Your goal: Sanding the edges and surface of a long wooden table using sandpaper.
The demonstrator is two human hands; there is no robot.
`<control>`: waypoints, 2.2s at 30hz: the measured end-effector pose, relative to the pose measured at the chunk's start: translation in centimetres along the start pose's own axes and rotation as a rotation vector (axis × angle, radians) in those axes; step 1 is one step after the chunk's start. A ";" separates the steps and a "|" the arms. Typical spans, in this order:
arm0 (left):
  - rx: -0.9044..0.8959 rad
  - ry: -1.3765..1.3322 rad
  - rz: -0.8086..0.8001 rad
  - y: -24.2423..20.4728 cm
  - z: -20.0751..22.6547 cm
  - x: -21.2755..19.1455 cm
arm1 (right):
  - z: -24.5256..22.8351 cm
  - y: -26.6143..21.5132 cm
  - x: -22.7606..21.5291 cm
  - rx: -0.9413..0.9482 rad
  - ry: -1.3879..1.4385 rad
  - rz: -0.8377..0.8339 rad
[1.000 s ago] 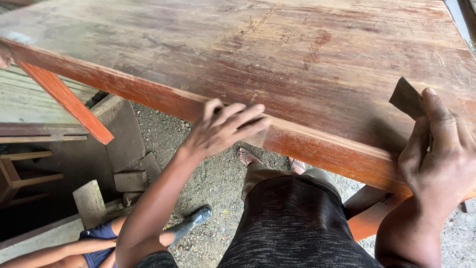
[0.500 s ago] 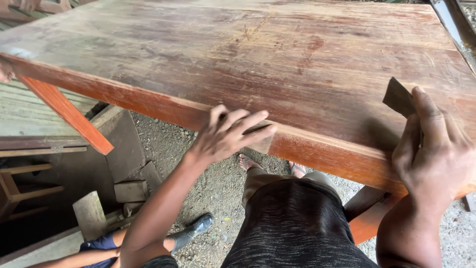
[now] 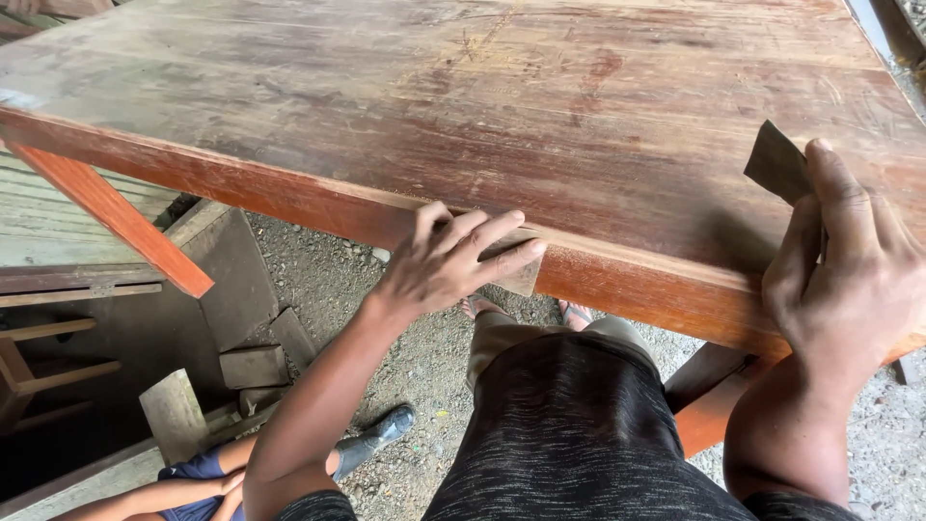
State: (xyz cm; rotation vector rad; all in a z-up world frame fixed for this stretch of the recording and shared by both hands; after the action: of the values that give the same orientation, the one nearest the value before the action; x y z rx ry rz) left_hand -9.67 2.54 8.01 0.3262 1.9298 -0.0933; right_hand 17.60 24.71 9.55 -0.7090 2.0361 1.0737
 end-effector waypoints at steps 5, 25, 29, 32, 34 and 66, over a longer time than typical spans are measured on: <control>-0.033 -0.093 0.113 4.3 2.9 0.3 | -0.4 -0.1 0.2 -0.004 0.034 -0.010; 0.038 -0.078 0.162 7.5 5.8 1.0 | 0.5 -0.7 0.2 0.017 -0.005 0.029; -0.027 -0.095 0.121 2.9 2.3 0.0 | 0.2 -0.3 -0.1 0.020 -0.015 0.042; -0.093 -0.049 0.052 2.6 2.2 -0.1 | 0.2 -0.2 -0.2 0.008 -0.045 0.033; -0.071 -0.166 0.161 4.6 3.5 0.2 | 0.0 -0.1 -0.1 0.006 -0.018 0.041; -0.460 -0.725 0.512 3.6 8.0 0.6 | 1.5 -1.8 0.8 -0.117 -0.103 0.029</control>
State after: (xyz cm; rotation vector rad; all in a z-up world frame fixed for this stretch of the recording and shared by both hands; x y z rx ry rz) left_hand -1.71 4.37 4.79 0.3958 1.0648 0.5010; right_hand 18.90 24.95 7.49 -0.6702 1.9136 1.2294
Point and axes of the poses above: each hand's wrist, its own y-axis towards the middle knuckle, its own x-axis out of the palm, z = x × y, the point moved 2 cm from there along y, towards the middle knuckle, and after that the axes turned 9 degrees about -z, right-handed, at the moved point
